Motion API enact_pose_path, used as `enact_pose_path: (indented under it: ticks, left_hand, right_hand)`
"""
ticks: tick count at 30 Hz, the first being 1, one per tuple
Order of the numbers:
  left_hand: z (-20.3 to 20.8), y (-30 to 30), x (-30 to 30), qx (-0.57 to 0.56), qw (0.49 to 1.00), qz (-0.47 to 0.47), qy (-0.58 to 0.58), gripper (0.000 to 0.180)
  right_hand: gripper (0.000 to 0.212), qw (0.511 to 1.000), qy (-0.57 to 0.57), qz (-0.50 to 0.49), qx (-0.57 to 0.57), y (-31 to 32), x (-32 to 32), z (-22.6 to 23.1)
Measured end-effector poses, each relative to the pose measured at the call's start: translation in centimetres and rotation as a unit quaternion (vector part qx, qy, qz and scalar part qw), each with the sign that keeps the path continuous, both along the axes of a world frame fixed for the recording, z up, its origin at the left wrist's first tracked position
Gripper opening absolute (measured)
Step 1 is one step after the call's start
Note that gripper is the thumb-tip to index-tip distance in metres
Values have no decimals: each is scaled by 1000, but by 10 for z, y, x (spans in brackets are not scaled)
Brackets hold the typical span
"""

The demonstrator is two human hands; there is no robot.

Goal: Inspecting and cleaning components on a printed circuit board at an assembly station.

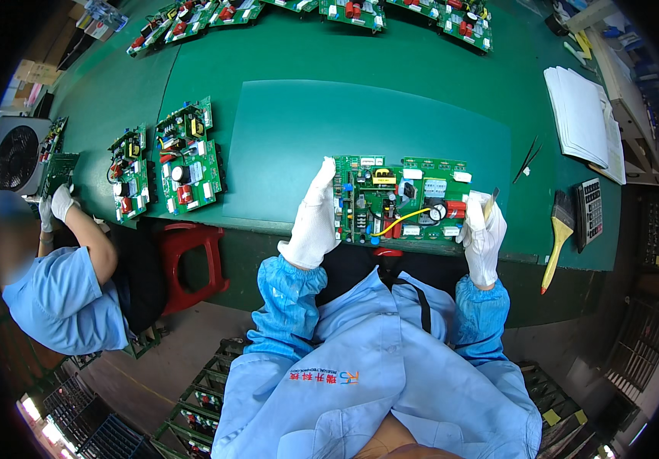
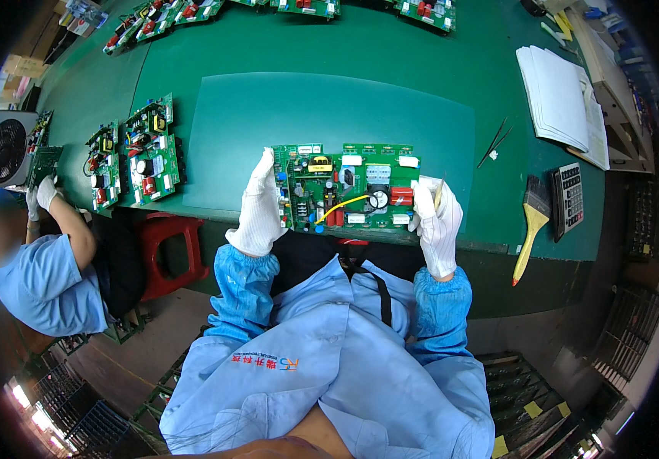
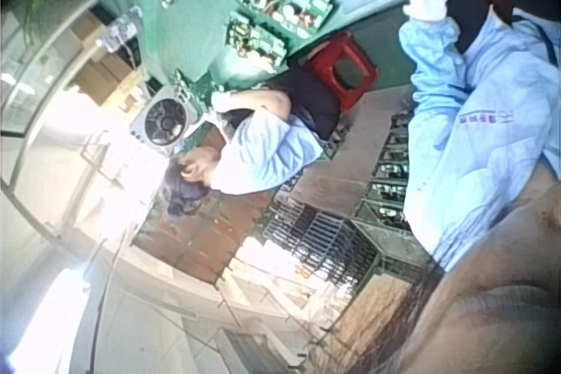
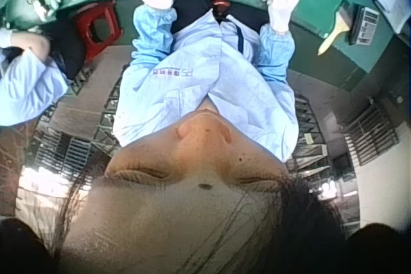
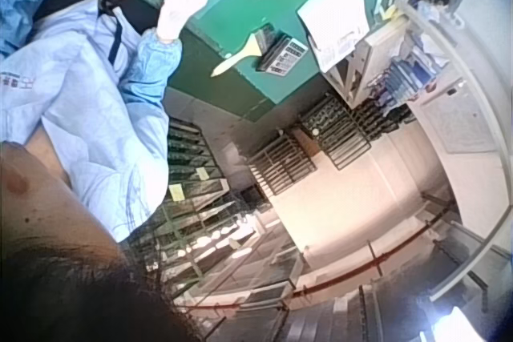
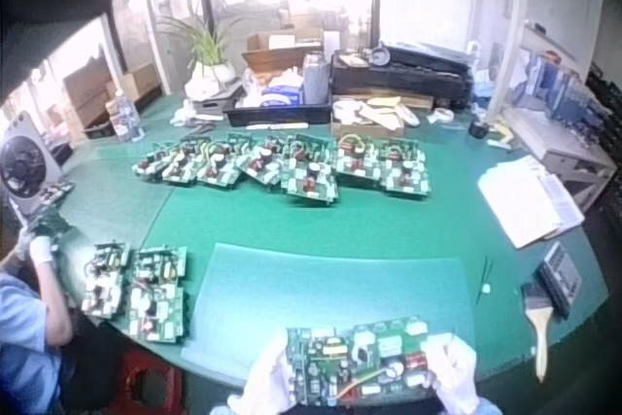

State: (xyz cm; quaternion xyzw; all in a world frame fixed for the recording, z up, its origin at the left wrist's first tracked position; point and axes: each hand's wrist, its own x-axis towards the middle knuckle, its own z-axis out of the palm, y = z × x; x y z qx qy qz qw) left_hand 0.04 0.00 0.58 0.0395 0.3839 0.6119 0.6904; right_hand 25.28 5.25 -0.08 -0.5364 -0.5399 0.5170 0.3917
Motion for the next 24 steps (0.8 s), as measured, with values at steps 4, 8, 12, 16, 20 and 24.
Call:
enact_pose_path:
  ticks: [4, 8, 12, 16, 20, 24]
  left_hand:
    - [0, 0, 0, 1, 1000, -8, -5, 56]
    - [-1, 1, 1, 22, 1000, -7, -6, 57]
    - [-5, 1, 1, 22, 999, -2, -26, 53]
    - [-1, 1, 1, 19, 1000, -6, -14, 57]
    - [5, 0, -1, 19, 999, -24, -12, 57]
    - [2, 0, 0, 22, 1000, -15, -3, 57]
  right_hand:
    - [35, 1000, 8, 1, 1, 0, 1, -1]
    - [34, 1000, 14, 0, 10, -1, 0, 0]
    - [34, 1000, 9, -4, 8, -1, 1, 1]
    - [34, 1000, 13, 3, 7, -1, 2, 1]
    - [33, 1000, 12, 2, 6, -1, 3, 0]
    - [33, 1000, 19, -4, 2, -1, 3, -2]
